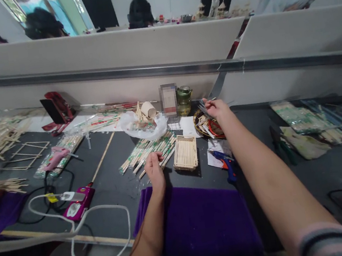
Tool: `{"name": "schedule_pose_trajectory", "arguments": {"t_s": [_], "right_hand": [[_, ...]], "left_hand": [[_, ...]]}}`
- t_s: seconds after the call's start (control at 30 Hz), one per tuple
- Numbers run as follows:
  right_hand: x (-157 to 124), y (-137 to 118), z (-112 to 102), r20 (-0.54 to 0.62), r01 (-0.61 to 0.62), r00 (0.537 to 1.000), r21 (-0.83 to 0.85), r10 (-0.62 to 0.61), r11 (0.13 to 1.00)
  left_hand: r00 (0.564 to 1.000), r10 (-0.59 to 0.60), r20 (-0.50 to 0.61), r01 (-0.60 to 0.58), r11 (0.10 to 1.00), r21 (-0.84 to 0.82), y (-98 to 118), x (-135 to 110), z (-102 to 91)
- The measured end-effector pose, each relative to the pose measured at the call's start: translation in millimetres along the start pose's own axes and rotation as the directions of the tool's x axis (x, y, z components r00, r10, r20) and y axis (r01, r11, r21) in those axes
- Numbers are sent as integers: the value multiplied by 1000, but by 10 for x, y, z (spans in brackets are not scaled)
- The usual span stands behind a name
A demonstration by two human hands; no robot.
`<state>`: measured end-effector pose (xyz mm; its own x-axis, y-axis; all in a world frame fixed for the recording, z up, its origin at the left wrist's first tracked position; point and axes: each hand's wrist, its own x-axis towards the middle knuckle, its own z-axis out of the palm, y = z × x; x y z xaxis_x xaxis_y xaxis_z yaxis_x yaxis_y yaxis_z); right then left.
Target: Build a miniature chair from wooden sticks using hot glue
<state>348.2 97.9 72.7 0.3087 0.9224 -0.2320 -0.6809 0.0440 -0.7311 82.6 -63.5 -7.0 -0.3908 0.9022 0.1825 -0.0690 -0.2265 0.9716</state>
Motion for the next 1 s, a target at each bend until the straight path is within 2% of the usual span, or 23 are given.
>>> {"name": "schedule_pose_trajectory", "arguments": {"t_s": [0.07,0.17,0.23,0.3,0.43,0.5,0.57,0.63,0.7,0.8,0.87,1.0], "right_hand": [[-258,61,27,-1,-74,997,-29,74,997],[-820,179,23,47,-156,987,-24,157,988],[-1254,287,-16,205,-187,960,-29,189,982],[-1665,431,-74,269,-153,949,-58,163,987],[-2224,790,-183,266,-123,953,-110,148,986],[-2352,943,-218,275,-114,949,-150,152,982],[-2410,1024,-252,275,-98,950,-178,145,979],[-2430,1010,-297,250,-62,962,-183,108,981],[-2432,920,-357,204,-14,978,-168,49,986],[-2423,776,-434,118,46,992,-112,-33,993],[-2418,759,-443,80,48,996,-86,-41,995],[-2474,928,-345,138,-24,990,-134,43,991]], "left_hand": [[1000,-6,12,6,1000,-7,6,-2,7],[998,-22,53,23,1000,-12,8,-1,7],[990,-43,134,43,999,4,-1,11,-5],[967,-82,243,76,997,33,-17,34,-28],[892,-151,425,127,988,85,-35,94,-112],[845,-145,515,97,988,118,-37,124,-177],[770,-141,623,51,986,159,-46,148,-245],[686,-158,710,4,977,213,-71,161,-294],[641,-172,748,-53,962,267,-115,160,-306],[639,-148,755,-135,945,299,-197,140,-261],[642,-115,758,-176,940,292,-248,123,-223],[652,-87,753,-208,935,288,-308,91,-194]]}}
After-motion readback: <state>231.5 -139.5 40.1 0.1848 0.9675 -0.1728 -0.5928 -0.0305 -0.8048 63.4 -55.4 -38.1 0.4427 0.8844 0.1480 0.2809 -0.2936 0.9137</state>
